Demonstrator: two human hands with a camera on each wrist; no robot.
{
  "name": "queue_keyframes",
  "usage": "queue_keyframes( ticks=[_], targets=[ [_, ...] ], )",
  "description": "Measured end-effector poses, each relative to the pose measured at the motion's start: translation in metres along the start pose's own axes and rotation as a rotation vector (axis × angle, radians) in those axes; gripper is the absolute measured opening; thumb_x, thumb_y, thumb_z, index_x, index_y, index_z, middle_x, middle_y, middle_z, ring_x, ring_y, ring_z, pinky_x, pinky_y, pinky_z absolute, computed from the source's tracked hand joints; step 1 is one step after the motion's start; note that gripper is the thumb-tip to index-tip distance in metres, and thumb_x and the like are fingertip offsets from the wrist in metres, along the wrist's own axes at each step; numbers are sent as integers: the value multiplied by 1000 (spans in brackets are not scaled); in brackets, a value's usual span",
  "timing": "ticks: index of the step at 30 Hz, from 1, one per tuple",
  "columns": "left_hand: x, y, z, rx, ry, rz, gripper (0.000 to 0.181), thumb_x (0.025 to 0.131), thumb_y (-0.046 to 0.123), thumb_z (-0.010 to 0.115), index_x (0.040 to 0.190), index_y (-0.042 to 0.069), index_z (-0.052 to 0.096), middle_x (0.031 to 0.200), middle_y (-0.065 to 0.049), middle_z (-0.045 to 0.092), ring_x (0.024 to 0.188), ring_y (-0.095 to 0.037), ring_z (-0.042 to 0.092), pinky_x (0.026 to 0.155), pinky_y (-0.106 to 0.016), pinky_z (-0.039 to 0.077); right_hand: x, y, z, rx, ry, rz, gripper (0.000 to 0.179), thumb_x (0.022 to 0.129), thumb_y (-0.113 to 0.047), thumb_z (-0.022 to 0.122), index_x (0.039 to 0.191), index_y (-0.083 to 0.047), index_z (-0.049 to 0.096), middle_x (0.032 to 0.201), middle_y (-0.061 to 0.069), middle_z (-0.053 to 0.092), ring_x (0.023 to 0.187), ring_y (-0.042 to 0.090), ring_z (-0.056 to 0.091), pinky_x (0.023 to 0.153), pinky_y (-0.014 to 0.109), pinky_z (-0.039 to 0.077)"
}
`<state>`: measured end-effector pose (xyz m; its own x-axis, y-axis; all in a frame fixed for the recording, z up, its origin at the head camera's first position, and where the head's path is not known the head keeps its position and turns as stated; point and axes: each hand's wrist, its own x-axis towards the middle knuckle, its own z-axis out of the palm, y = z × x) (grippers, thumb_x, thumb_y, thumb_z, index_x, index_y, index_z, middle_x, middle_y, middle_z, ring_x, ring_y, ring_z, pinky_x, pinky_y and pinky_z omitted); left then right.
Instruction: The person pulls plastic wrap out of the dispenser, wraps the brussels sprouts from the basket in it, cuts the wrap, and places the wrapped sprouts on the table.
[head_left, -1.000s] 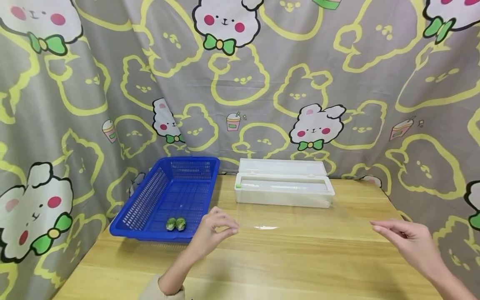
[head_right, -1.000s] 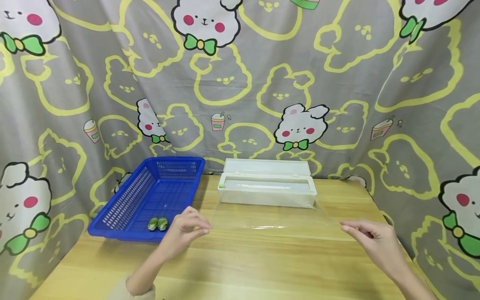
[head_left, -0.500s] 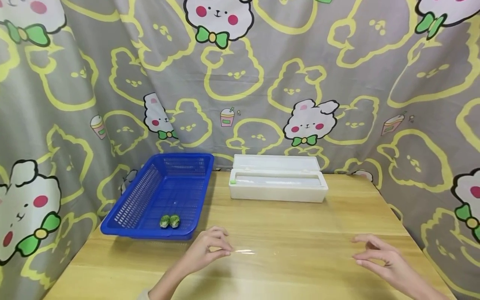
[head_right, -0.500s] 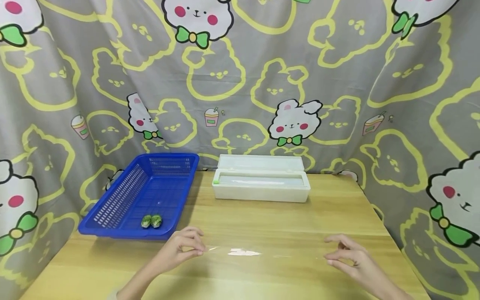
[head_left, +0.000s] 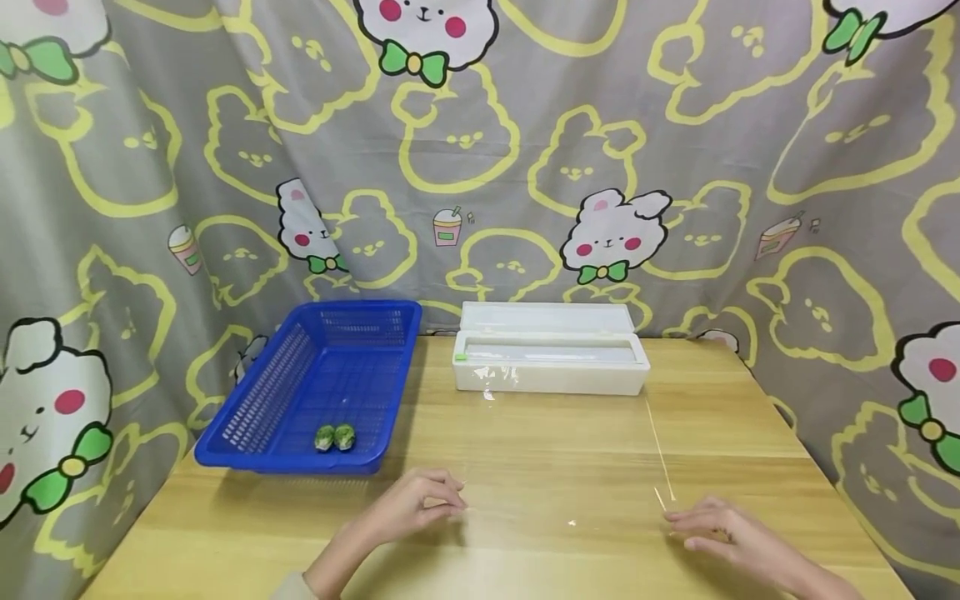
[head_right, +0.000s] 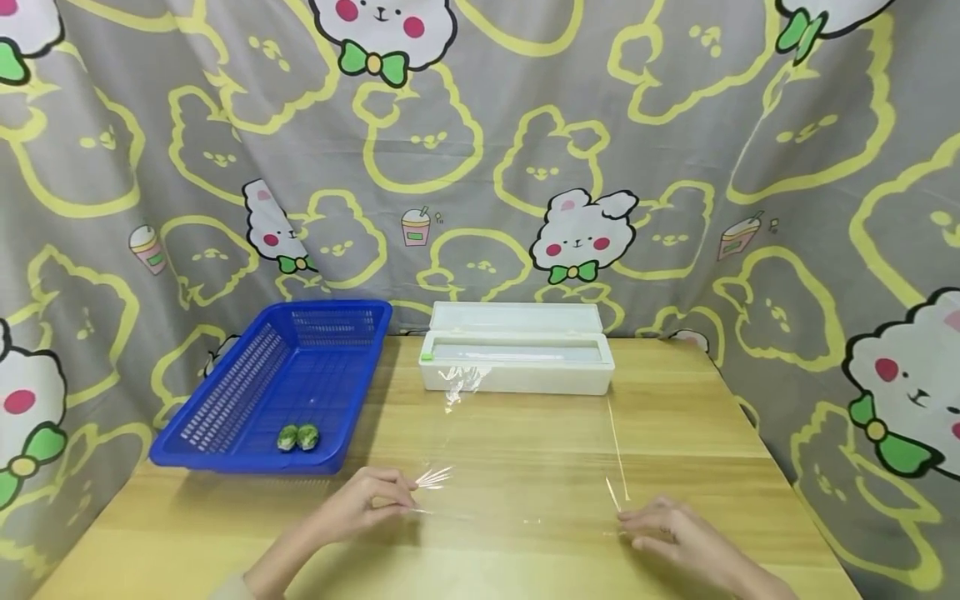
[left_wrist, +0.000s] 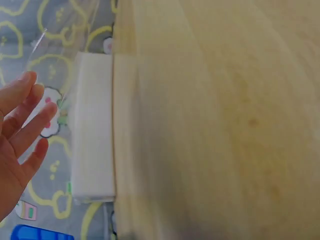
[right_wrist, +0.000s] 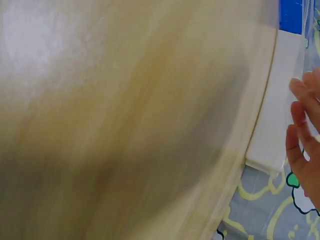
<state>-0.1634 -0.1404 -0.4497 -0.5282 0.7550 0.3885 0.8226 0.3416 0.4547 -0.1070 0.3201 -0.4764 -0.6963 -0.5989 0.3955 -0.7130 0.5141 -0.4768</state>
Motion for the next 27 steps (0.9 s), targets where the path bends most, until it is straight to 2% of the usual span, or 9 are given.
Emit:
queue_keyframes(
  ticks=[5, 9, 11, 13, 15, 18, 22, 24, 27],
  targets=[
    [2, -7, 13, 53, -144, -58, 12, 84, 21, 66, 87, 11, 73, 85, 5, 67, 81, -2, 60, 77, -16, 48, -1, 2, 10, -6, -174, 91, 25, 87, -11, 61, 111, -5, 67, 96, -4, 66, 83, -6, 46, 62, 18, 41],
    [7, -7, 22, 108, -258, -93, 23, 91, 32, 57, 94, 15, 72, 89, 7, 68, 82, 1, 58, 75, -12, 45, 0, 0, 10, 80, -351, 322, 33, 96, -23, 50, 117, -2, 63, 96, -5, 58, 82, -9, 42, 61, 20, 40],
    [10, -7, 26, 112, -277, -124, 26, 94, 31, 52, 99, 15, 71, 93, 5, 70, 86, -1, 61, 78, -14, 47, 1, 0, 10, 76, -376, 395, 37, 97, -27, 47, 117, 0, 63, 96, -3, 59, 82, -9, 43, 63, 21, 42],
    [12, -7, 28, 99, -277, -169, 28, 96, 30, 49, 106, 13, 69, 94, 4, 70, 88, -2, 63, 81, -18, 49, 3, -1, 9, 65, -375, 452, 40, 98, -30, 45, 117, 0, 63, 98, -1, 63, 84, -9, 45, 65, 21, 43],
    [13, -8, 29, 74, -278, -229, 29, 96, 27, 48, 115, 10, 65, 89, 4, 70, 82, -1, 61, 80, -21, 50, 6, -1, 10, 3, -342, 440, 40, 98, -29, 45, 116, 0, 63, 98, -1, 67, 86, -8, 49, 68, 22, 46],
    [13, -9, 30, 85, -267, -284, 32, 94, 20, 53, 124, 9, 57, 84, 5, 69, 76, -1, 60, 78, -22, 51, 14, 0, 11, 6, -304, 423, 41, 98, -27, 46, 119, 6, 59, 101, 4, 72, 91, -7, 58, 73, 17, 48],
    [15, -9, 30, 160, -245, -277, 40, 84, 9, 64, 123, 9, 56, 80, 6, 70, 74, -1, 62, 75, -19, 51, 27, 1, 14, 20, -275, 451, 41, 94, -21, 52, 120, 10, 56, 91, 6, 73, 78, -8, 59, 67, 14, 45],
    [17, -8, 29, 193, -245, -259, 42, 78, 4, 68, 120, 9, 59, 74, 8, 69, 69, 2, 59, 71, -16, 49, 30, 1, 17, -44, -238, 457, 36, 89, -18, 59, 116, 5, 61, 82, -1, 72, 70, -10, 52, 61, 15, 42],
    [18, -8, 28, 248, -253, -212, 41, 71, 0, 71, 110, 13, 64, 67, 11, 62, 64, 5, 51, 65, -13, 44, 32, 3, 25, -175, -133, 328, 27, 76, -11, 71, 102, -5, 70, 79, -5, 71, 68, -7, 46, 57, 18, 40]
  ],
)
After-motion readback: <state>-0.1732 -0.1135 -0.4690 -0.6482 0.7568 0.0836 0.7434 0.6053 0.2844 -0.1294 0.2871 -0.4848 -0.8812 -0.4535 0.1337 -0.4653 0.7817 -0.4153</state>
